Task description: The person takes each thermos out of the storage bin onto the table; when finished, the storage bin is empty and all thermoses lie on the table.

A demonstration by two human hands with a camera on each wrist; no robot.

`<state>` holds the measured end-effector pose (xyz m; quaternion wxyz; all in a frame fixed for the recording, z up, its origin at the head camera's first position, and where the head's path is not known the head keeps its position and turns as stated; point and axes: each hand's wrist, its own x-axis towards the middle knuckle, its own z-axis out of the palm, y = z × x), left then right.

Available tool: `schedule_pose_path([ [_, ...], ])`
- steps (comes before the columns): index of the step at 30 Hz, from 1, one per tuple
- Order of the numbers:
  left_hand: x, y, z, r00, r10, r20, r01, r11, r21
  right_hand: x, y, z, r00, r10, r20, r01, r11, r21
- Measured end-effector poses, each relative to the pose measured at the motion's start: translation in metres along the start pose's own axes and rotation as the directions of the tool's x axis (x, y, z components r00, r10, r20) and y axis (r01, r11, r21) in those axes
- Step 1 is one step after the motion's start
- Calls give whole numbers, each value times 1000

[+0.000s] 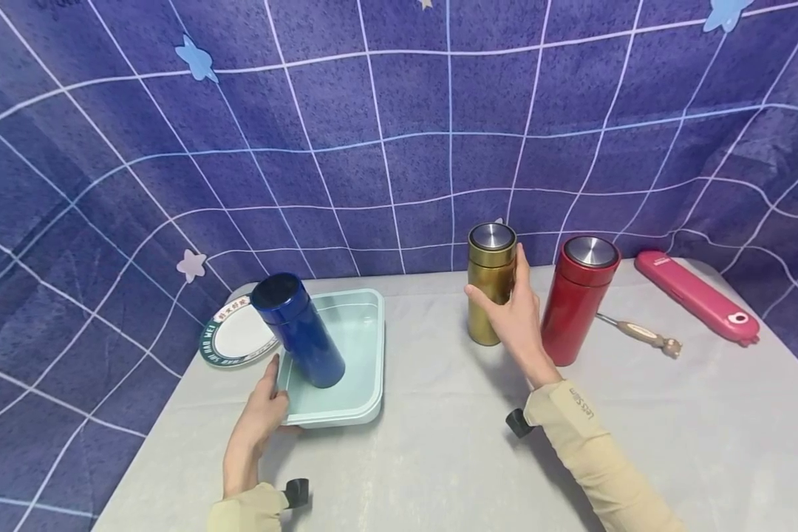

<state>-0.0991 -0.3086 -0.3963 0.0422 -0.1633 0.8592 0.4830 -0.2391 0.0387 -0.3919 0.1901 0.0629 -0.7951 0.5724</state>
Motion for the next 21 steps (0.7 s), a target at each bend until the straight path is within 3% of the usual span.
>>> schedule_pose_path([
  [9,0,-1,-1,1000,3,9,-3,1000,-13,15,-22,-5,989,-118,-84,120,993,19],
  [21,0,-3,-1,1000,23,6,-23,1000,-11,31,-58,-15,950,-284,-132,287,958,1],
])
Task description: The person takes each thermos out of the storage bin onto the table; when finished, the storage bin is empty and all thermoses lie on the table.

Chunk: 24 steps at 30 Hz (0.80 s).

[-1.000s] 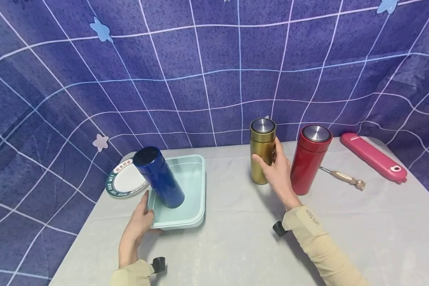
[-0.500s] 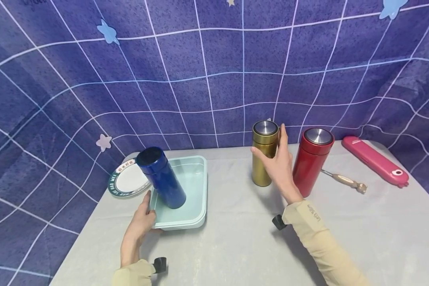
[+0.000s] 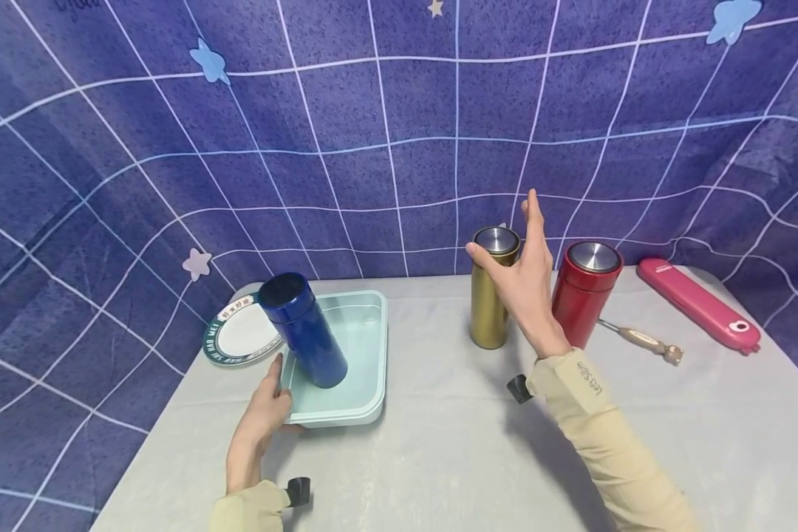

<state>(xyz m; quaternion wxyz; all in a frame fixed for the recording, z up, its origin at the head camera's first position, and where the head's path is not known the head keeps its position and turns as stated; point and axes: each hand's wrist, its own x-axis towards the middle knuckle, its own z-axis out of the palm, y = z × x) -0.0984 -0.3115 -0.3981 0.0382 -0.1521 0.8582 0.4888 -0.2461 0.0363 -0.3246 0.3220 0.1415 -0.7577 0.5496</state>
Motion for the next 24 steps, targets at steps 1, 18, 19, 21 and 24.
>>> schedule_pose_path([
  [1,0,0,0,1000,-3,-1,3,1000,2,1,-3,0,1000,-9,-1,9,1000,3],
  [18,-1,1,0,1000,-26,-6,26,1000,-8,-18,-61,30,948,-315,46,307,943,127],
  [19,-1,1,0,1000,-26,-6,26,1000,-5,-21,-63,34,951,-299,77,287,948,141],
  [21,-1,1,1,1000,-26,-5,26,1000,-10,-27,-66,43,955,-260,142,234,956,177],
  [24,-1,1,1,1000,-21,-16,21,1000,-9,-35,-67,58,952,-185,243,130,965,227],
])
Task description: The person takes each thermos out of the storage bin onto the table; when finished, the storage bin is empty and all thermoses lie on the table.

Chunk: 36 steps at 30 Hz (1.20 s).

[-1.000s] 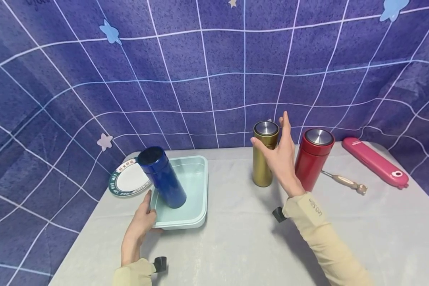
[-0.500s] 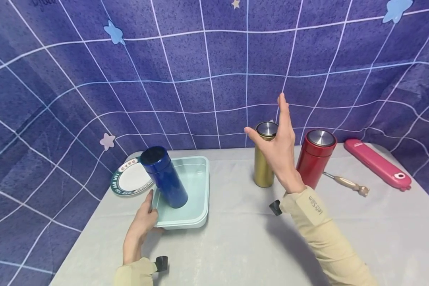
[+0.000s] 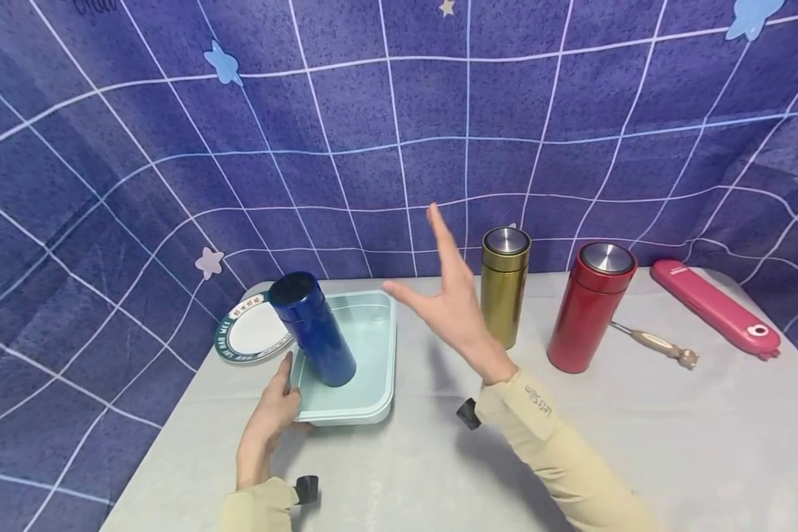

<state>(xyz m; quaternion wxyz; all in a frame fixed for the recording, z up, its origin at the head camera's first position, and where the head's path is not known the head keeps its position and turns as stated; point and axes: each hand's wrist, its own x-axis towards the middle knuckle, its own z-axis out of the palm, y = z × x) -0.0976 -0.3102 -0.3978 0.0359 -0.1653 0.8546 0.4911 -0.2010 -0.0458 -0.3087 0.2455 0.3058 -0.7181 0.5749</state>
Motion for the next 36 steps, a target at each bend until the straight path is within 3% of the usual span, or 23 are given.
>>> schedule_pose_path([
  [5,-2,0,0,1000,12,-9,-12,1000,2,-6,2,27,985,128,119,-145,979,143],
  [10,-2,-1,0,1000,14,-14,-14,1000,-1,-12,-16,44,961,169,219,-220,947,236],
  [16,-2,0,2,1000,11,-17,-11,1000,0,-17,4,79,940,177,291,-239,952,191],
  [23,-4,-1,1,1000,16,-14,-16,1000,-8,-18,3,105,903,220,369,-306,932,193],
  [36,-2,-1,3,1000,-10,-17,10,1000,13,-21,11,134,868,225,443,-306,944,121],
])
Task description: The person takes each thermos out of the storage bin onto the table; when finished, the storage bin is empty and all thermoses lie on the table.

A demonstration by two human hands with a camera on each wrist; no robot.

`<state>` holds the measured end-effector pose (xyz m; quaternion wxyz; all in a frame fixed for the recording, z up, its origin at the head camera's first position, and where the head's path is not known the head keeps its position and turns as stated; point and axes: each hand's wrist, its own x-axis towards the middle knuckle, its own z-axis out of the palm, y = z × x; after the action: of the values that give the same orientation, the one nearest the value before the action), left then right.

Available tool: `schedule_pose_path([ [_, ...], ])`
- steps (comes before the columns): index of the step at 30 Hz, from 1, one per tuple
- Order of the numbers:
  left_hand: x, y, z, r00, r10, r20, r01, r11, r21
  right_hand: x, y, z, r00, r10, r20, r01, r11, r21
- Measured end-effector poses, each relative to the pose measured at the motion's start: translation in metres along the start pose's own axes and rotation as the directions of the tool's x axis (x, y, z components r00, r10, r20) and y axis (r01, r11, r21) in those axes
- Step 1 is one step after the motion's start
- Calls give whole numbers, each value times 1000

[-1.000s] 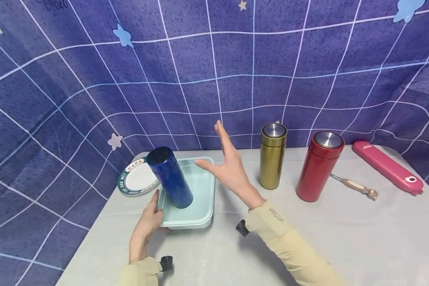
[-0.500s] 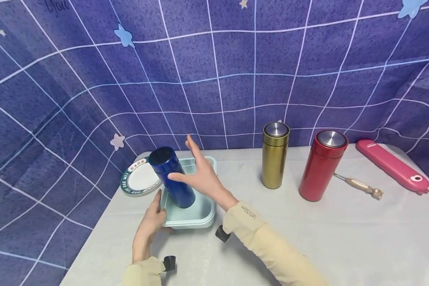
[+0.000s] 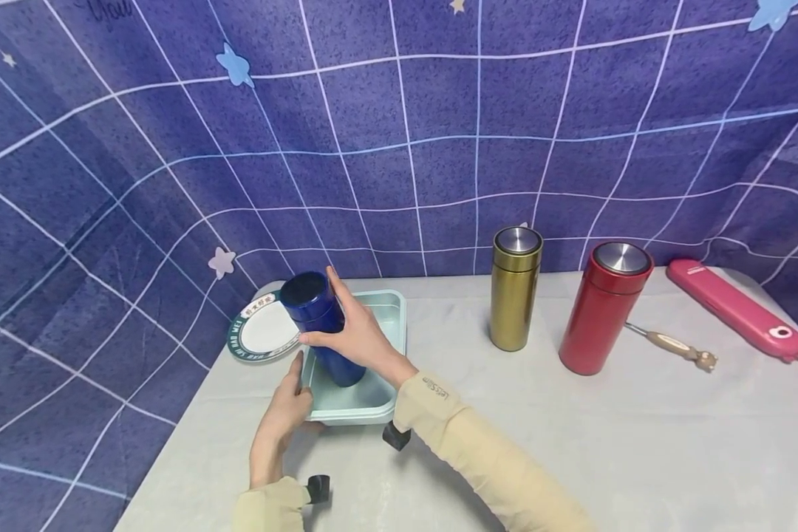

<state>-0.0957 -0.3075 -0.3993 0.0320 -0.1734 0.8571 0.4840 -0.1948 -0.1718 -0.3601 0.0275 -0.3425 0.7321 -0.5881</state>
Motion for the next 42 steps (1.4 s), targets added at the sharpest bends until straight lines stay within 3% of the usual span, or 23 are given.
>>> schedule_pose_path([
  [11,0,3,2,1000,22,-2,-22,1000,1,-6,6,0,996,-71,-58,71,997,0],
  [25,-2,4,3,1000,0,-2,0,1000,-4,-17,4,-1,990,-18,-136,26,998,60],
  [35,-2,2,2,1000,-8,6,8,1000,-8,-26,-16,-13,987,-33,-157,47,995,92],
  [42,-2,2,0,1000,13,-1,-13,1000,-20,-34,-45,-34,981,-59,-185,89,984,156],
])
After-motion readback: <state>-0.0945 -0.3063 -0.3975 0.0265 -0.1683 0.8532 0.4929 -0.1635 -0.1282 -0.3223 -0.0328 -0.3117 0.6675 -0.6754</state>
